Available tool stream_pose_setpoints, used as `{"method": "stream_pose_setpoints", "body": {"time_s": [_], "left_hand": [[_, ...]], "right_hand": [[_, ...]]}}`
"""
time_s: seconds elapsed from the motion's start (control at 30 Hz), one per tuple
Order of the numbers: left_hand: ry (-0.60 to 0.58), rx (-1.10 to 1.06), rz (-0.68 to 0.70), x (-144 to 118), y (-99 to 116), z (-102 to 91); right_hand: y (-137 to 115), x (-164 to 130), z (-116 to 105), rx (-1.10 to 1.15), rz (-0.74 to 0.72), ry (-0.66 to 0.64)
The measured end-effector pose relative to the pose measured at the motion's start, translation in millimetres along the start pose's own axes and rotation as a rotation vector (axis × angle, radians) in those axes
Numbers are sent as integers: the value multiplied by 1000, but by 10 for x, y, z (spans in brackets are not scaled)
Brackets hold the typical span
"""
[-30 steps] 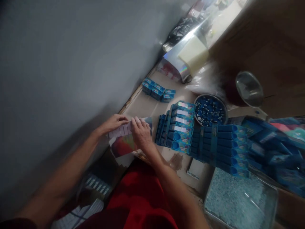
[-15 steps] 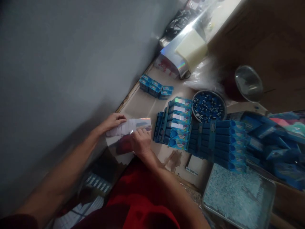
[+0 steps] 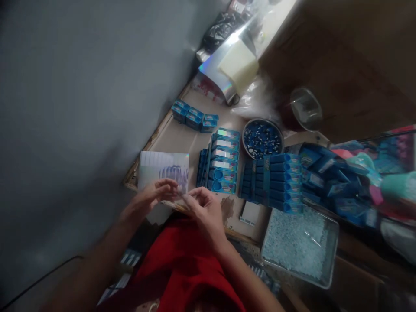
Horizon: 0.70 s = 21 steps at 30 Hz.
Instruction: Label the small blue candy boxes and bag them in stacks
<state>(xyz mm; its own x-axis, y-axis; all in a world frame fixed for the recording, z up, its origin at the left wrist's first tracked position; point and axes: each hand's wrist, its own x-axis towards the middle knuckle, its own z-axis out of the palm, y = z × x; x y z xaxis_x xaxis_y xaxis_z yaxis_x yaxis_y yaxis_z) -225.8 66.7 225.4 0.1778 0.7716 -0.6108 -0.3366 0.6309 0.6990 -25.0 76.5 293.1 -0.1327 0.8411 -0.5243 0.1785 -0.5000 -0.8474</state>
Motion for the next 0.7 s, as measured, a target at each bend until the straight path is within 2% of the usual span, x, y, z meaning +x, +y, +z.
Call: {"method": "stream_pose_setpoints", "body": {"time_s": [0.1, 0.2, 0.3, 0.4, 0.53, 0.7], "left_hand": [[82, 61, 31, -21, 40, 193], [125, 70, 60, 46, 170, 440], [184, 118, 152, 146, 336, 721], [216, 227, 253, 271, 456, 920], [233, 250, 256, 417, 477, 996], [221, 244, 213, 589, 355, 999]], "right_hand": [[-50, -59, -124, -68, -31, 86], [-148, -81, -283, -108, -73, 209], [-237, -13, -475, -120, -99, 319], [-247, 134, -646, -250, -172, 410], [-179, 319, -767, -413, -204, 421], [-129, 487, -844, -498, -191, 459]]}}
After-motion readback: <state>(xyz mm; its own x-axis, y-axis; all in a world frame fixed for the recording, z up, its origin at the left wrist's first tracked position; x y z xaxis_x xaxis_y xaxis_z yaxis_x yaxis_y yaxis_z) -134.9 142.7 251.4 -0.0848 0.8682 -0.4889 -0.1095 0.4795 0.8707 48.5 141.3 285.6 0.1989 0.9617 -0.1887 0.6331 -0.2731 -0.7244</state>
